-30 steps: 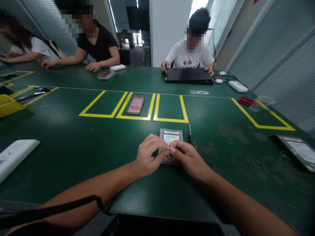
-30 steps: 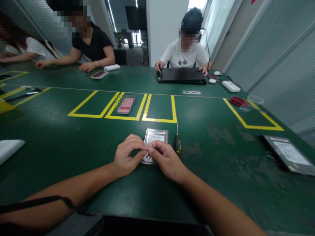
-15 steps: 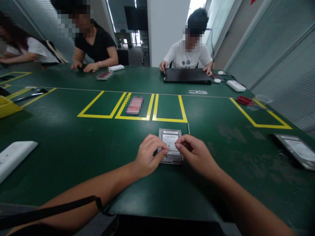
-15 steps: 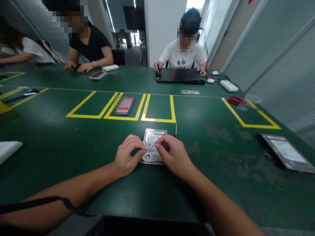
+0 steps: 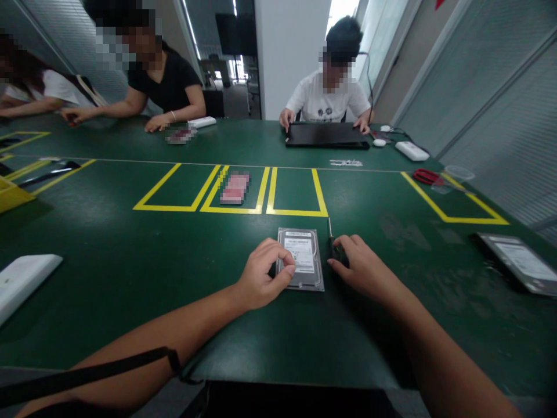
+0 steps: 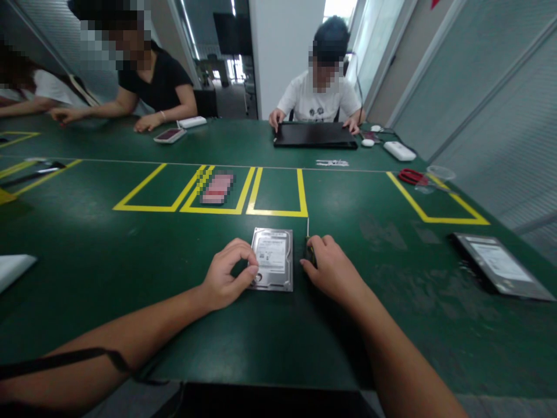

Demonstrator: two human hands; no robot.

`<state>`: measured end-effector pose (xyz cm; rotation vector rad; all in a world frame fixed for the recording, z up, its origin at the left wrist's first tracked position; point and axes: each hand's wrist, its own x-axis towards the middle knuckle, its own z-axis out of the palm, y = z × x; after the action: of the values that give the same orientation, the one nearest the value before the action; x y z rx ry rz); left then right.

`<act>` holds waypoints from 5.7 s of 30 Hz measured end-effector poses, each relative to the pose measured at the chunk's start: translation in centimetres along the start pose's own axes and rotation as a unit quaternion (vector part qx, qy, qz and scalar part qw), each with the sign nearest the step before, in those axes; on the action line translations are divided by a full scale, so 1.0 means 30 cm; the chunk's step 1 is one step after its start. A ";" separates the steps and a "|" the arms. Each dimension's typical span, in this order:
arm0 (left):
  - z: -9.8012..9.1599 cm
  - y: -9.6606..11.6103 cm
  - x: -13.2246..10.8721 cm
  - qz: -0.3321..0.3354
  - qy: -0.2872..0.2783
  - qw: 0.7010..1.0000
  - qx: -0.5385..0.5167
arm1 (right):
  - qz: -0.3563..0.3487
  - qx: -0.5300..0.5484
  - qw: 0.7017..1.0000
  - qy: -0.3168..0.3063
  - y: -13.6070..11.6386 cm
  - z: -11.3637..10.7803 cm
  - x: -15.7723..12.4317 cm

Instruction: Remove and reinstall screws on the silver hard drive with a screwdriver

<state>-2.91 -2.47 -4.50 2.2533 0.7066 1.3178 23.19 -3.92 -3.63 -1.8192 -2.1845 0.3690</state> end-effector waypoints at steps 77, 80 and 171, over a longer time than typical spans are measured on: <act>0.140 -0.040 0.323 -0.112 -0.356 0.902 0.215 | 0.018 -0.199 0.979 -0.039 -0.076 0.021 -0.008; 0.143 -0.038 0.314 -0.155 -0.352 0.899 0.211 | 0.024 -0.184 0.982 -0.026 -0.069 0.019 -0.008; 0.141 0.048 -0.057 0.086 -0.213 0.884 0.408 | -0.132 0.313 0.881 0.330 -0.070 -0.041 0.061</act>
<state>0.41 -5.10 -6.69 3.1851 1.0382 0.5526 21.40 -2.46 -1.65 -1.0580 -1.5456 0.2878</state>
